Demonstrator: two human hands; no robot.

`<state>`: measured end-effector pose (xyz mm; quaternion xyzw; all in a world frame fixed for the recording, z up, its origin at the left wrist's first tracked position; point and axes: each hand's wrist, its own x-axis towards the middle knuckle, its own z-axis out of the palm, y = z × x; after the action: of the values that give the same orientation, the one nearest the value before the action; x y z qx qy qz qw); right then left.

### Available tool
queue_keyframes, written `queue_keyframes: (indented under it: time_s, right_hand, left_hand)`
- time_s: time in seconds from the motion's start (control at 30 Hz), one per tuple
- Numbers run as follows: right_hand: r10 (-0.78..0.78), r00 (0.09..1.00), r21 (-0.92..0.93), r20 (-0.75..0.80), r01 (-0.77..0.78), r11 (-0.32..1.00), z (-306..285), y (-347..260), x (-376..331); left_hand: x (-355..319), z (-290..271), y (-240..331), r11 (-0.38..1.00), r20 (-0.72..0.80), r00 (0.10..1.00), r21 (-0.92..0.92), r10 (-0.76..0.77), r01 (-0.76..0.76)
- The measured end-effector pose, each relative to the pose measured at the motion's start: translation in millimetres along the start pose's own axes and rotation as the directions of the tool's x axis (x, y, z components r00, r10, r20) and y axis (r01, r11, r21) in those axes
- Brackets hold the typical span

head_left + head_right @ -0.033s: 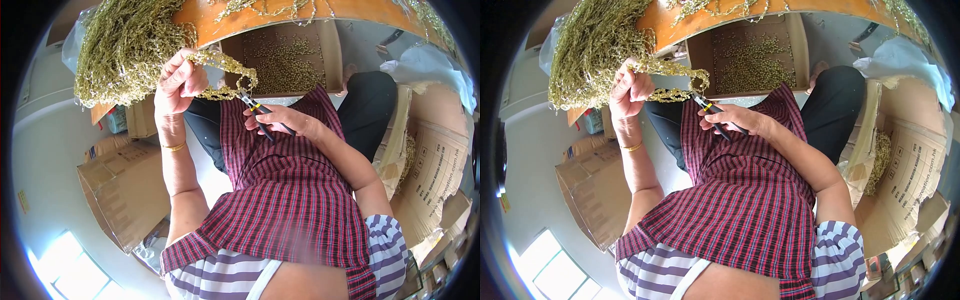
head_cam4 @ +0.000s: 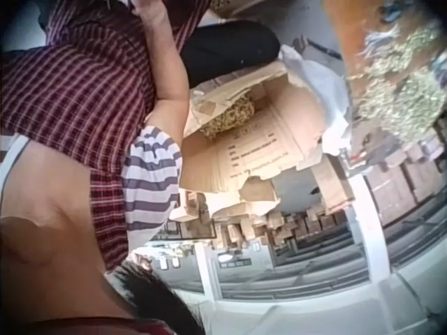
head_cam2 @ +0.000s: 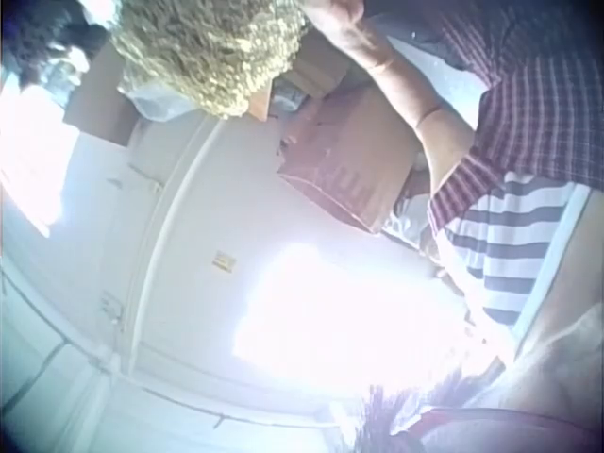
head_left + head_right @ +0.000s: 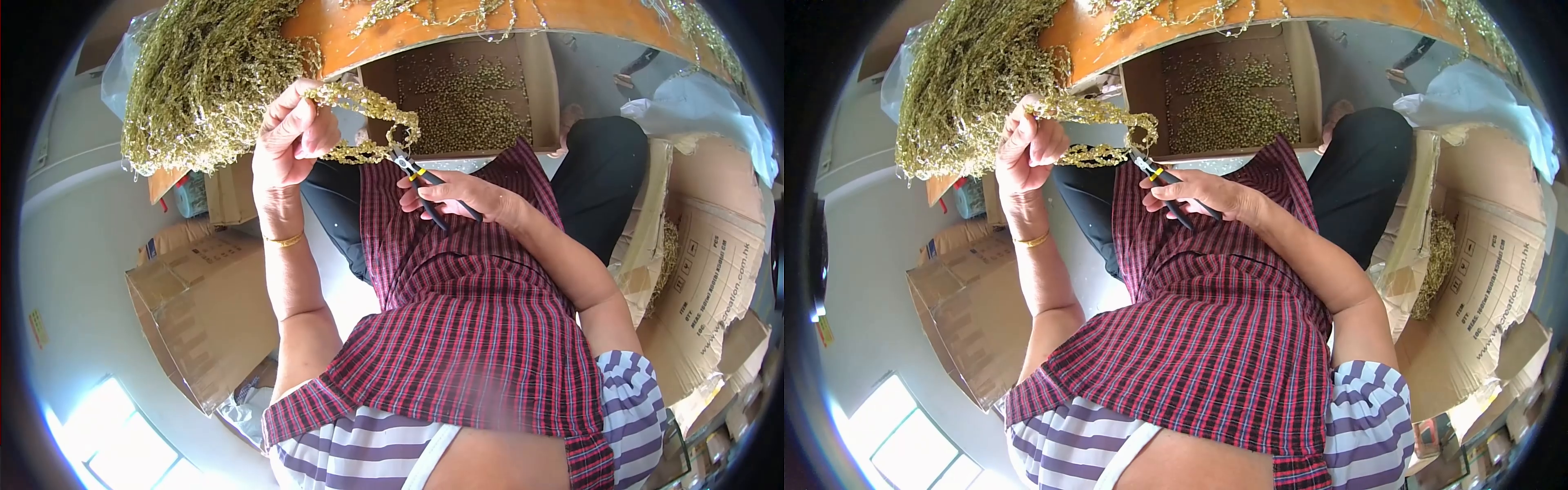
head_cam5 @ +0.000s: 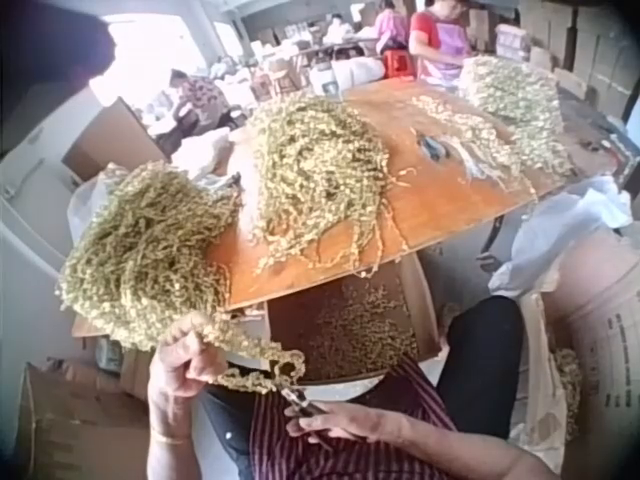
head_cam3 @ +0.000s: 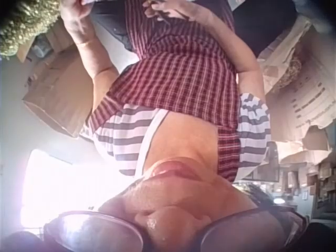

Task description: Cutting sections of gold plastic tinsel or synthetic material using snips at a workbench.

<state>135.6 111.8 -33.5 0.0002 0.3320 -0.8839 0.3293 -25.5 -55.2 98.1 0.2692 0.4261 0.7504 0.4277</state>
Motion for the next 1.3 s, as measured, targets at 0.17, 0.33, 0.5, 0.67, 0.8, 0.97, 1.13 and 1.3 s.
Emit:
queue_keyframes:
  time_s: [0.17, 0.33, 0.5, 0.67, 0.8, 0.97, 1.13, 1.3]
  right_hand:
    - [-0.010, 1.000, 0.012, 0.015, 0.010, 1.000, -1, -2, 1]
    - [-0.025, 0.999, -0.122, -0.041, 0.020, 0.992, -7, -4, 0]
    - [-0.081, 0.997, -0.252, 0.004, 0.079, 0.964, -15, 0, 1]
    - [-0.112, 0.968, -0.174, -0.224, 0.073, 0.982, -32, 3, 2]
    - [-0.167, 0.942, -0.372, -0.291, 0.049, 0.927, -37, -6, -7]
    - [-0.053, 0.998, -0.499, -0.022, 0.035, 0.866, -21, -9, -23]
    - [-0.063, 0.993, -0.366, 0.104, 0.097, 0.925, -6, -6, -13]
    - [0.062, 0.987, -0.366, 0.145, -0.004, 0.930, 4, -12, 0]
  left_hand:
    - [-8, 1, -1, 1.000, -0.018, 1.000, 0.013, 0.003, -0.003]
    - [-10, 4, 3, 0.997, 0.010, 0.998, -0.038, -0.060, 0.061]
    - [-6, 6, 4, 0.987, -0.031, 0.992, -0.110, -0.122, 0.118]
    - [-17, 5, 6, 0.975, -0.126, 0.972, -0.119, -0.200, 0.186]
    - [-20, 3, 11, 0.977, -0.163, 0.967, -0.118, -0.196, 0.178]
    - [-16, 3, 13, 0.974, -0.157, 0.962, -0.085, -0.223, 0.212]
    - [-21, -3, 13, 0.976, -0.102, 0.974, -0.103, -0.202, 0.191]
    - [-21, 1, 11, 0.982, -0.072, 0.982, -0.078, -0.175, 0.170]
